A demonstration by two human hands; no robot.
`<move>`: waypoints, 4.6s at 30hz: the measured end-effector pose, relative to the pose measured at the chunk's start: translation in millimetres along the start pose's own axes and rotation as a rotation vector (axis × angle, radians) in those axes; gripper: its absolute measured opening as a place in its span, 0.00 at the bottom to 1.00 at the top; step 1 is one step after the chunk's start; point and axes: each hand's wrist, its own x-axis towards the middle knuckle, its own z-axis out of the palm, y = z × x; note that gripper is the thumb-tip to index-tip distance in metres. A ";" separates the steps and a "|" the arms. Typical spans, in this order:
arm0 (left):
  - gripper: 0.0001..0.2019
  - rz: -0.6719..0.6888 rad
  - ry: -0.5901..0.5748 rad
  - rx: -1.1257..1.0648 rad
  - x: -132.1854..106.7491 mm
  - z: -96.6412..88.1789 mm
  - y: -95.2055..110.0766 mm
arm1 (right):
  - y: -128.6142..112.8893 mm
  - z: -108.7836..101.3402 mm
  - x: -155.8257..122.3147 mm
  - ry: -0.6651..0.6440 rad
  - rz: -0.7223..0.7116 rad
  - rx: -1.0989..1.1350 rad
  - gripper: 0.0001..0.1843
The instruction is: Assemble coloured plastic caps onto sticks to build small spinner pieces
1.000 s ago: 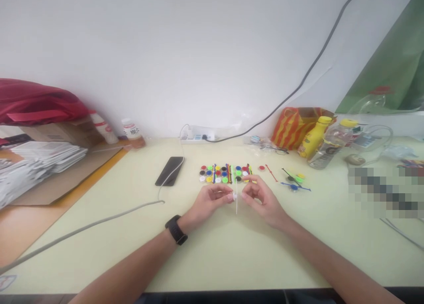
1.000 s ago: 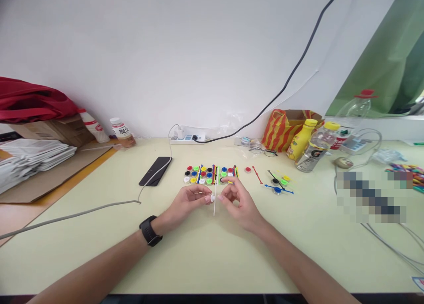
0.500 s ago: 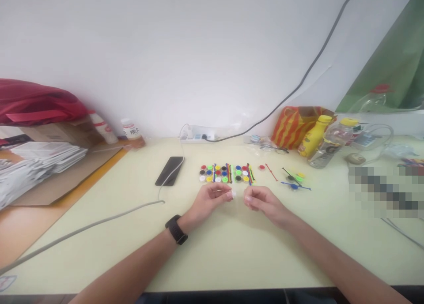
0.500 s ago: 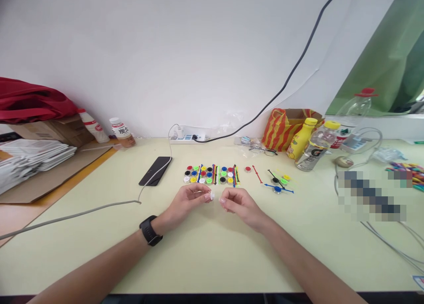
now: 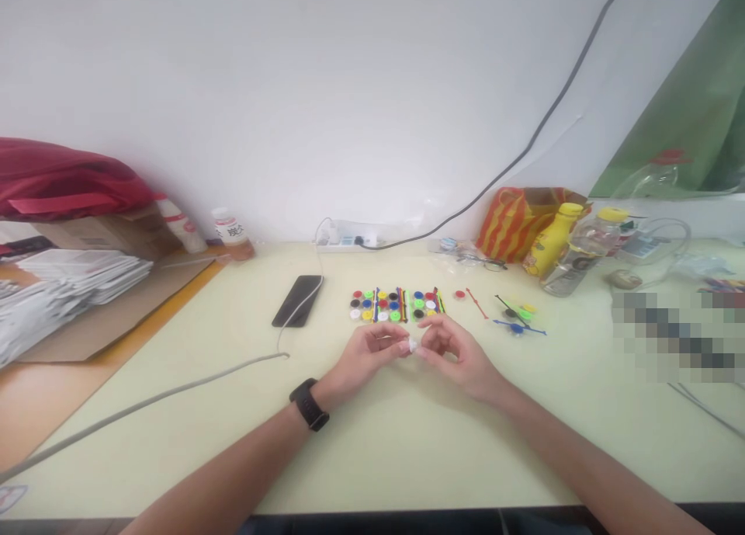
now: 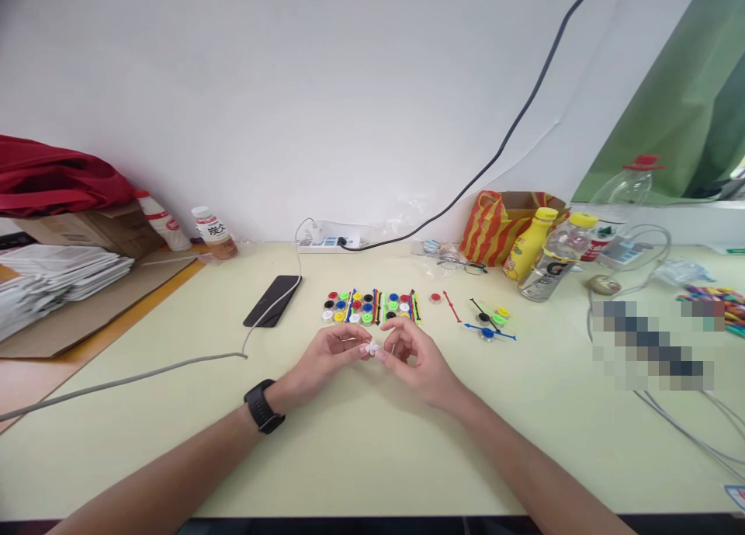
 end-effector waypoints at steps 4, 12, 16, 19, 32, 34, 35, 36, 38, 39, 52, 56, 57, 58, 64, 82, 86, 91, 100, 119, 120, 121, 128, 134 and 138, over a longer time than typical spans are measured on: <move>0.12 0.008 0.034 -0.005 0.1 0.7 0.5 | -2.9 0.2 -0.2 0.033 0.015 0.049 0.31; 0.13 0.016 0.129 0.015 1.9 1.3 2.4 | -5.7 -6.3 0.4 -0.077 0.133 0.158 0.27; 0.13 0.005 0.148 0.023 2.0 1.1 0.9 | -5.5 -15.4 1.0 -0.078 0.139 0.302 0.36; 0.13 0.007 0.138 0.030 1.9 1.3 0.5 | -5.6 -13.0 2.2 0.029 0.128 0.312 0.23; 0.13 0.028 0.019 0.040 2.0 0.0 -3.3 | 3.1 3.5 0.8 0.019 -0.029 0.029 0.14; 0.13 0.015 0.034 0.027 1.9 0.2 -2.8 | 1.5 2.9 -1.0 0.063 -0.065 -0.009 0.16; 0.14 0.007 0.040 0.021 1.8 0.3 -2.5 | 0.8 2.6 -2.0 0.089 -0.093 -0.040 0.18; 0.14 -0.002 0.045 0.015 1.6 0.5 -2.3 | 0.5 2.3 -2.9 0.114 -0.125 -0.075 0.21; 0.15 -0.017 0.049 0.007 1.3 0.6 -1.8 | 0.6 1.8 -4.5 0.150 -0.177 -0.142 0.25; 0.15 -0.023 0.048 0.004 1.1 0.7 -1.5 | 0.9 1.3 -5.1 0.164 -0.193 -0.165 0.25; 0.14 -0.006 0.059 0.010 0.5 1.9 1.2 | -5.2 -9.1 0.1 0.018 -0.085 -0.131 0.21; 0.14 0.000 0.043 0.033 0.6 0.8 -0.9 | -6.3 -1.1 -0.5 -0.027 -0.064 -0.110 0.11; 0.15 -0.004 0.036 0.036 0.7 0.6 -1.6 | -6.3 0.4 -0.7 -0.034 -0.062 -0.109 0.10; 0.15 -0.008 0.033 0.039 0.8 0.6 -2.3 | -6.2 1.6 -0.7 -0.038 -0.058 -0.112 0.10; 0.17 -0.009 0.001 0.057 0.8 1.1 -2.8 | -4.5 3.6 0.3 -0.022 -0.026 -0.139 0.13; 0.13 0.021 -0.080 0.084 -1.2 3.1 -3.6 | -4.6 2.4 2.1 0.034 -0.109 -0.170 0.08; 0.13 0.060 -0.054 0.136 0.0 1.6 -6.7 | -3.1 4.0 2.7 -0.001 -0.056 -0.081 0.10; 0.14 0.061 -0.055 0.137 -1.0 0.6 -8.2 | -5.8 1.4 2.3 0.000 -0.010 -0.061 0.13; 0.16 0.049 -0.036 0.140 -0.8 1.1 -10.3 | -4.2 0.4 2.3 -0.001 0.010 -0.012 0.13; 0.16 0.075 0.023 0.337 -3.2 7.0 -13.3 | 5.8 6.0 4.3 -0.006 0.061 0.002 0.17; 0.16 0.078 0.015 0.352 -3.6 7.5 -12.3 | 5.5 5.7 4.4 -0.015 0.059 0.002 0.17; 0.16 0.085 0.006 0.365 -3.9 8.0 -11.4 | 5.1 4.8 4.5 -0.018 0.055 -0.004 0.17; 0.15 0.135 0.056 0.433 -1.2 4.2 -16.1 | 9.1 -33.3 14.8 0.248 0.024 -0.031 0.25; 0.15 0.095 0.093 0.351 0.6 -0.2 -26.8 | 28.8 -100.2 24.6 0.655 -0.036 -0.363 0.30; 0.13 0.093 0.097 0.349 0.7 0.5 -26.7 | 43.5 -131.8 20.3 0.668 0.083 -0.713 0.19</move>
